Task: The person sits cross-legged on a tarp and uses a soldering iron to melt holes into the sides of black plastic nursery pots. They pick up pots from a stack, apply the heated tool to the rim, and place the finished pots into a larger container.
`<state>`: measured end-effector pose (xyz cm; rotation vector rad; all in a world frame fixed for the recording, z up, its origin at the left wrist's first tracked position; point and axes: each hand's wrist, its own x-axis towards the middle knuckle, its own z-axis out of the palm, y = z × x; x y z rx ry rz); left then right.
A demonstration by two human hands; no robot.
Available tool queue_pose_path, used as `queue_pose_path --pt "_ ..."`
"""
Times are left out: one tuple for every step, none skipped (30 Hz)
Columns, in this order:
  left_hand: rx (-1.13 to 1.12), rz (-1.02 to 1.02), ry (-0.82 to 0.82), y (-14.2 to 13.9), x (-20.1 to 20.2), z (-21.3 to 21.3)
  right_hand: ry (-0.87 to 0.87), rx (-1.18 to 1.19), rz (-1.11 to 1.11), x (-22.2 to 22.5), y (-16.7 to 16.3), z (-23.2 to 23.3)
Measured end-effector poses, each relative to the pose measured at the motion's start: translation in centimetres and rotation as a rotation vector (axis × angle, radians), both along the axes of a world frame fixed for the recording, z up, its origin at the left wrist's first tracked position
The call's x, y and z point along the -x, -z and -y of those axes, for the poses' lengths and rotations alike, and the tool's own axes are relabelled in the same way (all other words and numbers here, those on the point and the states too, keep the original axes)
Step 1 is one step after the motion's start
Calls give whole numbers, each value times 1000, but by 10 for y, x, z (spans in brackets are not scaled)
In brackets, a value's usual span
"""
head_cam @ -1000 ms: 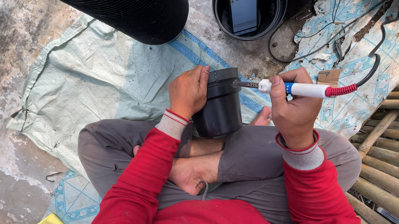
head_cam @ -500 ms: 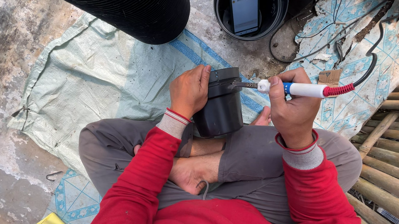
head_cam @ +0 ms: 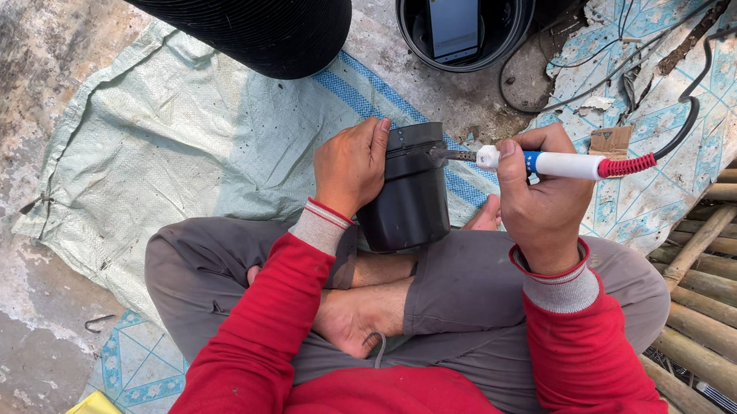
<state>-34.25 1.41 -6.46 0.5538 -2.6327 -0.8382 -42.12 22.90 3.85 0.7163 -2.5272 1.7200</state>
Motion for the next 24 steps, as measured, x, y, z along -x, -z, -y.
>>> queue_pose_path --pt "-3 6 0 0 0 0 -2 2 0 0 0 0" --pt "-6 12 -1 0 0 0 -3 3 -5 1 0 0" --pt "-9 19 -2 0 0 0 -5 3 -9 1 1 0" --pt "-7 11 -3 0 0 0 -6 3 -13 1 1 0" --pt "-5 3 -4 0 0 0 -5 4 -7 1 1 0" --pt "-3 -6 -4 0 1 -1 -3 5 -2 1 2 0" --pt "-13 15 -5 1 1 -1 -1 6 4 1 2 0" --pt "-23 37 -5 1 1 0 0 5 5 1 2 0" --pt "-32 58 -6 1 2 0 1 4 7 1 2 0" --pt "-28 49 -5 1 2 -1 2 3 9 1 2 0" --pt "-24 39 -4 1 2 -1 0 5 6 1 2 0" --pt "-21 29 -3 1 2 -1 -3 7 2 1 2 0" --pt "-22 25 -4 1 2 -1 -5 9 -1 1 2 0" --pt "-22 20 -6 1 2 -1 -7 11 -1 1 2 0" --pt "-23 16 -9 1 2 -1 -10 14 0 0 2 0" --pt "-20 12 -9 0 2 -1 -12 16 1 0 1 0" --pt "-16 7 -8 0 2 -1 -9 10 0 0 1 0" --pt "-13 3 -7 0 2 -1 -6 3 0 0 1 0" --pt "-14 5 -7 0 1 -1 -3 -4 0 0 1 0" --pt "-15 7 -7 0 1 -1 -4 -2 -1 0 1 1" --pt "-16 9 -7 0 1 -1 -5 -1 -3 1 2 1" --pt "-14 6 -6 0 1 -1 -7 1 -4 1 2 1" --pt "-12 4 -5 0 1 -1 -6 -3 -7 1 2 1" --pt "-10 1 -4 -1 1 0 -5 -7 -11 0 2 2"
